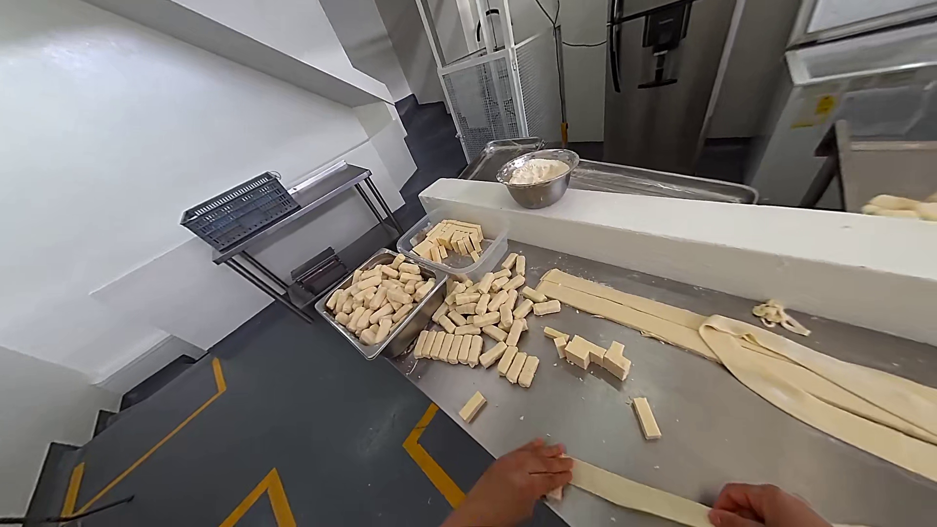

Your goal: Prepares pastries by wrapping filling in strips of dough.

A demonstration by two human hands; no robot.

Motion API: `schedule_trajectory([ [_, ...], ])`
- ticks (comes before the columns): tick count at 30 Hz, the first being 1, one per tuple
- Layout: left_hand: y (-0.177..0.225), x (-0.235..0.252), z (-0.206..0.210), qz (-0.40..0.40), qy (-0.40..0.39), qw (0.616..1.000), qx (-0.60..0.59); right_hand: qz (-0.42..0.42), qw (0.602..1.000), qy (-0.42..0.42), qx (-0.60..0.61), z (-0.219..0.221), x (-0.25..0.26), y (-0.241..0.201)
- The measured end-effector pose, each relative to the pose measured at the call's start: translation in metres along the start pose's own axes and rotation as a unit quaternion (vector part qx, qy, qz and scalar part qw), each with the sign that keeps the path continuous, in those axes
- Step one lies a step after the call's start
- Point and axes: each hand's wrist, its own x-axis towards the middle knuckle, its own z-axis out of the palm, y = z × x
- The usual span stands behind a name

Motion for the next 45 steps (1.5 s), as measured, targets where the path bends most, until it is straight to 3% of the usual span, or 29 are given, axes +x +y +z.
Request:
schedule_trajectory([
  [3, 0.011, 0.037, 0.000, 0.020, -0.053, 0.998, 0.041, -0.115, 0.983, 0.092, -0.110, 0.006, -0.001, -0.023],
  [5, 0.041, 0.070, -0.007, -0.081, -0.003, 0.996, -0.046, -0.217, 0.966, 0.132, -0.054, 0.012, 0.007, -0.042],
  [7, 0.075, 0.100, -0.021, -0.205, 0.104, 0.960, -0.159, -0.228, 0.966, 0.091, 0.079, 0.008, 0.013, -0.067],
  [10, 0.104, 0.123, -0.042, -0.357, 0.192, 0.845, -0.348, -0.171, 0.958, -0.014, 0.229, -0.009, 0.018, -0.086],
  [13, 0.112, 0.125, -0.056, -0.383, 0.180, 0.702, -0.573, -0.202, 0.947, -0.060, 0.243, -0.035, 0.016, -0.090],
  [15, 0.118, 0.120, -0.051, -0.370, 0.155, 0.651, -0.644, -0.209, 0.956, -0.054, 0.197, -0.047, 0.011, -0.089],
  [19, 0.125, 0.119, -0.041, -0.371, 0.114, 0.685, -0.616, -0.177, 0.976, -0.011, 0.124, -0.048, 0.008, -0.088],
  [24, 0.126, 0.116, -0.032, -0.334, 0.103, 0.627, -0.696, -0.242, 0.948, -0.073, 0.195, -0.050, 0.014, -0.072],
  [31, 0.125, 0.116, -0.025, -0.349, 0.042, 0.725, -0.593, -0.215, 0.961, -0.025, 0.173, -0.041, 0.015, -0.066],
  [35, 0.126, 0.116, -0.028, -0.352, 0.057, 0.696, -0.623, -0.260, 0.944, -0.044, 0.197, -0.047, 0.015, -0.051],
  [40, 0.130, 0.120, -0.020, -0.356, 0.044, 0.711, -0.605, -0.251, 0.955, 0.030, 0.158, -0.040, 0.011, -0.051],
  [45, 0.131, 0.121, -0.025, -0.346, 0.043, 0.685, -0.640, -0.278, 0.944, -0.008, 0.179, -0.048, 0.009, -0.042],
])
